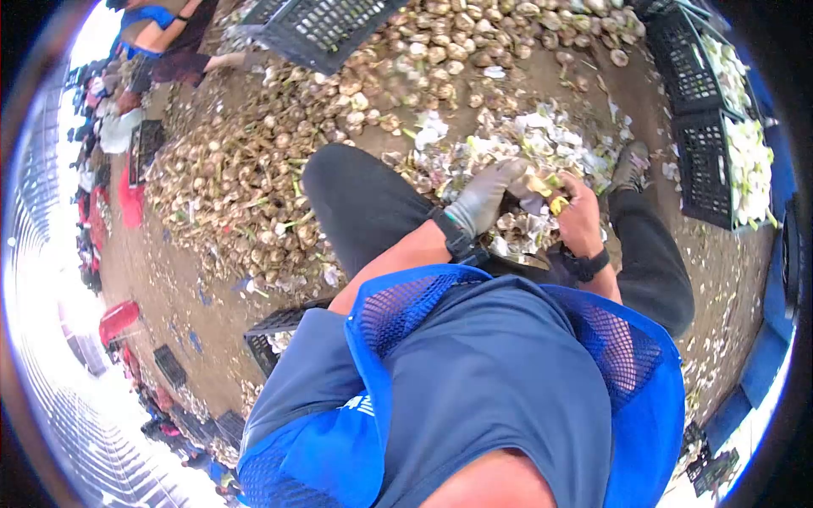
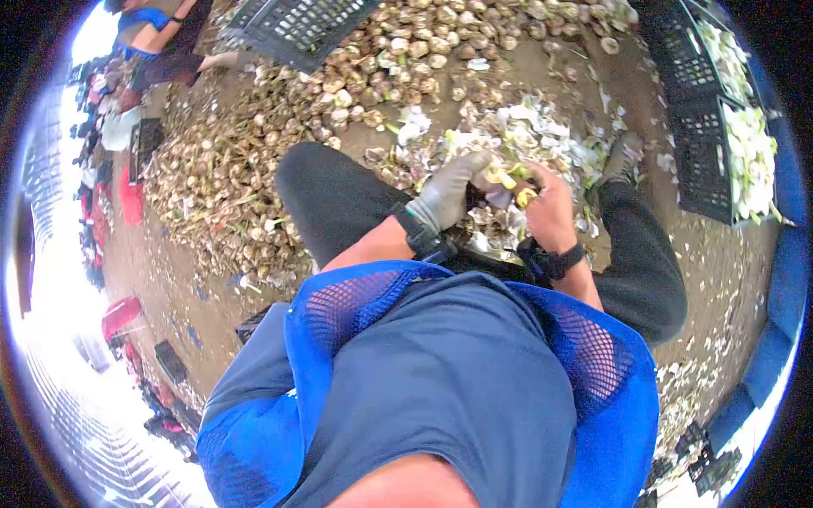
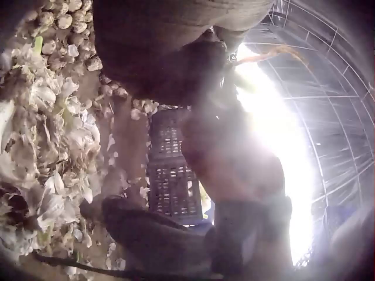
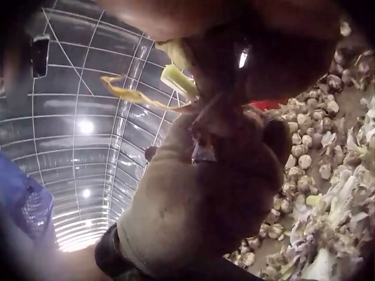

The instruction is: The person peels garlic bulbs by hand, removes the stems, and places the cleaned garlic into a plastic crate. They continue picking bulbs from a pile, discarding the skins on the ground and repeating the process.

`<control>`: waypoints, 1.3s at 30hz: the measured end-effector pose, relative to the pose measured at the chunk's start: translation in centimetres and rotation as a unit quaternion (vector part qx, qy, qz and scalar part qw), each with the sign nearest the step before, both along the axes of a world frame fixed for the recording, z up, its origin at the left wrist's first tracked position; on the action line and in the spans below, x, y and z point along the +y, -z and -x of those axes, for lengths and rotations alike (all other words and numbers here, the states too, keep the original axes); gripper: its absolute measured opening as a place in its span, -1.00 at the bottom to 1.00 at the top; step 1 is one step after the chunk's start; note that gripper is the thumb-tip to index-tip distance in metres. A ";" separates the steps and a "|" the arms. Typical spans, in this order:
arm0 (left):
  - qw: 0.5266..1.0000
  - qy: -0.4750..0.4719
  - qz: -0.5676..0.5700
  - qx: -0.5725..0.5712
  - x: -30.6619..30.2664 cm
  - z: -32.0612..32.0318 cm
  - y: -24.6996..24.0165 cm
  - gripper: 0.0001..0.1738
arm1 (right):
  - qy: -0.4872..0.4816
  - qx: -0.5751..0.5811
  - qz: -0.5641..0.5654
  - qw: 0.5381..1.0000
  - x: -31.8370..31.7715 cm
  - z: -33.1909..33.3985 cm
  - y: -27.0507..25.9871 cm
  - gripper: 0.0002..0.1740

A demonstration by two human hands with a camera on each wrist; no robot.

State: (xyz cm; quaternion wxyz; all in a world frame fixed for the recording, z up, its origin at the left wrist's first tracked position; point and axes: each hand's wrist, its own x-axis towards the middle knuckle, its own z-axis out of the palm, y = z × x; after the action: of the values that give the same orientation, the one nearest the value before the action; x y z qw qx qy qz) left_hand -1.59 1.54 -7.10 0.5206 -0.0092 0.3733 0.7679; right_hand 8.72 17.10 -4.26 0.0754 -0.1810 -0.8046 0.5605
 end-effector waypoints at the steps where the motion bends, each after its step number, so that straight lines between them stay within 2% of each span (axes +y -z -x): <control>1: 0.998 0.022 0.050 -0.012 -0.1 0.3 -0.3 -0.61 | 0.019 -0.025 0.014 0.999 0.1 -0.2 0.7 -0.78; 3: 0.996 0.004 0.087 -0.015 -0.3 0.4 -2.0 -0.63 | 0.043 -0.095 0.035 0.994 0.0 0.0 0.3 -0.79; 4: 0.998 0.029 -0.056 0.001 -0.6 1.1 0.5 -0.58 | 0.070 -0.103 0.058 0.991 -0.3 0.0 0.3 -0.78; 5: 0.998 0.028 -0.059 0.002 -1.1 1.0 0.7 -0.58 | 0.069 -0.101 0.054 0.991 -0.7 -0.1 0.2 -0.78; 7: 0.996 0.048 0.061 0.041 -1.2 0.9 -2.6 -0.50 | 0.120 -0.085 0.094 0.985 -0.7 -0.1 -0.3 -0.77; 8: 0.998 0.021 0.017 0.051 -0.5 0.7 -1.4 -0.42 | 0.122 -0.036 0.116 0.985 0.2 -0.7 3.2 -0.77; 9: 0.997 0.021 -0.006 0.071 -0.7 0.7 -1.0 -0.42 | 0.140 -0.030 0.067 0.987 0.3 -0.9 3.6 -0.78; 10: 0.996 0.048 -0.013 0.069 -1.2 0.9 -1.4 -0.41 | 0.158 -0.034 0.088 0.983 0.8 -1.0 4.5 -0.78; 12: 0.996 0.073 -0.020 0.053 -2.0 1.1 -2.7 -0.38 | 0.199 -0.058 0.129 0.970 1.1 -0.7 1.7 -0.77; 15: 0.997 0.079 -0.019 0.017 -2.0 0.6 -2.8 -0.29 | 0.215 0.004 0.147 0.966 2.5 -1.0 2.5 -0.76; 17: 0.997 0.063 -0.045 0.020 -1.8 0.6 -1.7 -0.31 | 0.228 0.024 0.142 0.963 2.7 -1.1 3.2 -0.78; 19: 0.998 0.051 -0.035 0.013 -1.6 0.4 -3.7 -0.32 | 0.278 0.019 0.016 0.960 4.0 -1.5 4.8 -0.80; 20: 0.999 0.038 -0.036 0.011 -1.6 0.2 -1.9 -0.32 | 0.319 0.075 0.075 0.942 4.6 -1.7 4.6 -0.80; 21: 0.998 0.055 -0.010 0.000 -2.2 0.2 -4.0 -0.32 | 0.286 0.177 0.200 0.920 5.6 -2.0 4.0 -0.77; 22: 0.999 0.032 -0.010 -0.023 -2.2 0.3 -3.1 -0.35 | 0.245 0.044 0.063 0.966 8.3 -3.2 5.1 -0.74; 23: 1.000 0.018 -0.004 0.020 -2.7 0.4 -3.4 -0.42 | 0.172 -0.074 -0.070 0.980 7.7 -2.9 1.5 -0.71; 24: 0.997 0.023 0.052 0.053 -3.1 0.6 -2.2 -0.24 | 0.085 -0.039 -0.164 0.982 7.4 -3.2 2.6 -0.65; 25: 0.992 0.052 0.073 0.093 -3.2 1.1 0.0 -0.22 | 0.018 -0.074 -0.194 0.978 6.5 -3.5 1.9 -0.56; 26: 0.986 0.060 0.105 0.115 -2.9 1.2 -0.5 -0.29 | -0.004 -0.027 -0.225 0.974 5.4 -3.7 1.4 -0.46; 27: 0.978 0.050 0.110 0.170 -2.3 0.8 -0.2 -0.35 | 0.007 -0.048 -0.194 0.980 3.9 -2.8 -1.0 -0.46; 29: 0.958 0.092 0.130 0.239 -2.0 0.2 -1.2 -0.33 | 0.001 -0.019 -0.102 0.995 2.0 -2.0 -3.2 -0.59; 31: 0.946 0.120 0.108 0.282 -1.1 -0.5 -0.1 -0.27 | -0.036 -0.068 -0.107 0.991 0.1 -1.4 -5.0 -0.75; 32: 0.929 0.150 0.143 0.307 -1.1 -0.3 -0.1 -0.26 | -0.025 -0.022 -0.149 0.988 -0.1 -1.5 -4.0 -0.80; 34: 0.928 0.148 0.143 0.310 -1.2 -0.6 0.0 -0.25 | -0.035 -0.022 -0.142 0.989 0.4 -1.9 -2.9 -0.80; 37: 0.924 0.158 0.158 0.310 -1.4 -0.6 -0.4 -0.22 | -0.042 -0.042 -0.126 0.990 -0.4 -2.1 -4.2 -0.83; 39: 0.902 0.147 0.177 0.365 -1.1 -0.4 -0.3 -0.18 | -0.026 -0.074 -0.193 0.978 -0.7 -2.2 -4.6 -0.83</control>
State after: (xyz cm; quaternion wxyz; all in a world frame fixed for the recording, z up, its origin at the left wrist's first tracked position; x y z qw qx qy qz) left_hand -1.15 0.42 -6.81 0.4448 0.2348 0.6642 0.5531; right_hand 10.95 16.37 0.30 0.0344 -0.1830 -0.9055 0.3814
